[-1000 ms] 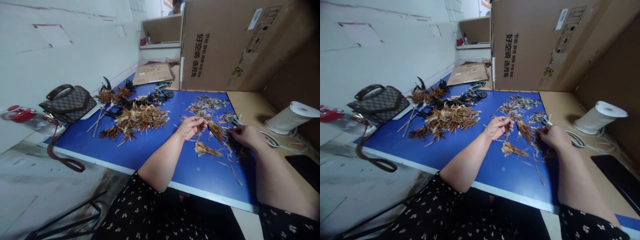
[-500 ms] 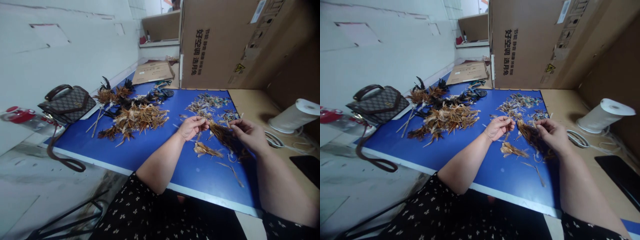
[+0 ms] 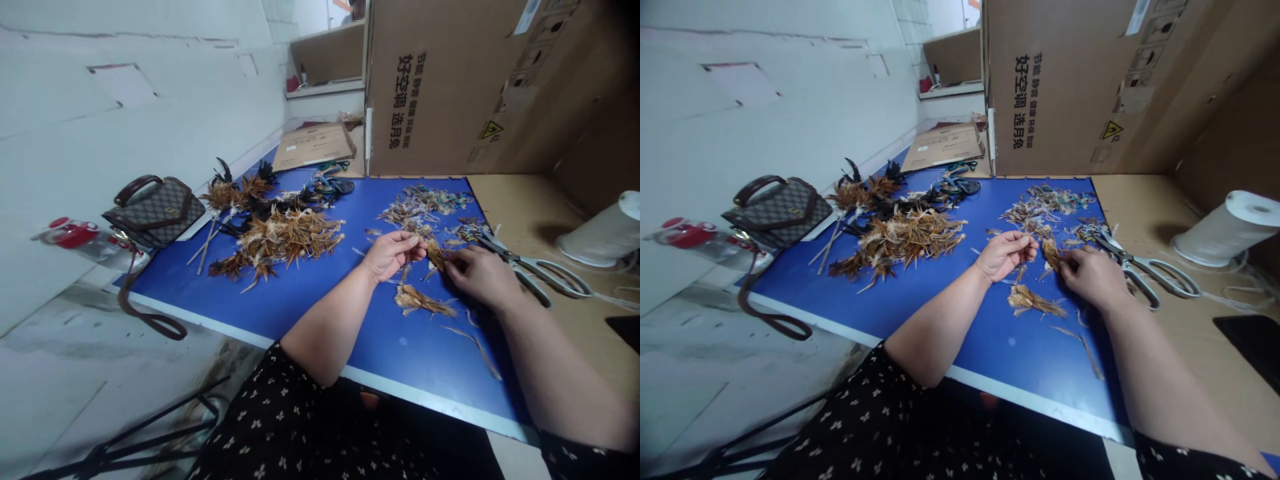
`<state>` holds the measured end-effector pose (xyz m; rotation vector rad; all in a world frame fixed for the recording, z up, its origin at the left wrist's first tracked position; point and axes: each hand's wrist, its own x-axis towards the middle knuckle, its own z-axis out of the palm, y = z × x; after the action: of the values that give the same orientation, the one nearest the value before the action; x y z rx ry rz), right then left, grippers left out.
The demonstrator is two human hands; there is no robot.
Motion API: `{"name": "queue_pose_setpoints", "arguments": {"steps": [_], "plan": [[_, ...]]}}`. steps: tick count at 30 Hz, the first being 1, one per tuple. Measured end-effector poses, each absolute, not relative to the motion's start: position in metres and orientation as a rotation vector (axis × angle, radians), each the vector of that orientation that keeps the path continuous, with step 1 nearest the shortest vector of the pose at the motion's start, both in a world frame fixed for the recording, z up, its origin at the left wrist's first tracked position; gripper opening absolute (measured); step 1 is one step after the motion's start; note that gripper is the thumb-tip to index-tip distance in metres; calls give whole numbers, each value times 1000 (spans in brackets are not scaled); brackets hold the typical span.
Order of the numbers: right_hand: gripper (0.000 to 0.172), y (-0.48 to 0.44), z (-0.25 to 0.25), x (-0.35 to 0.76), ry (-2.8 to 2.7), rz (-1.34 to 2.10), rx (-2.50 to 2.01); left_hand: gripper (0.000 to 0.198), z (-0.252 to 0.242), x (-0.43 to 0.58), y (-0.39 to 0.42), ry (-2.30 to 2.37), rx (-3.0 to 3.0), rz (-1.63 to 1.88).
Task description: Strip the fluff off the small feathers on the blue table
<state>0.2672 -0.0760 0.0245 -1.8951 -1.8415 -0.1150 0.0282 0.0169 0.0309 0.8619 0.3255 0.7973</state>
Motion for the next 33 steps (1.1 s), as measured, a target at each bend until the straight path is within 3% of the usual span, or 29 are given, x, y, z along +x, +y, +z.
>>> {"name": "queue_pose_setpoints", "arguments": {"steps": [6,12,18,24,33], "plan": [[23,-82,39,262,-1703,-244,-1768,33,32,33,9,381,896,796],[27,-85,40,238,-1652,-187,-1550,48,24,50,-3,415,950,897],[24,-81,33,236,-1736,-168,-1446,50,23,59,-9,453,947,1052],[23,-82,36,233,-1811,-76,-1313,51,25,56,-9,454,1009,988],[40,-86,42,232,-1632,82,-1417,52,20,51,-2,507,974,1003]]}}
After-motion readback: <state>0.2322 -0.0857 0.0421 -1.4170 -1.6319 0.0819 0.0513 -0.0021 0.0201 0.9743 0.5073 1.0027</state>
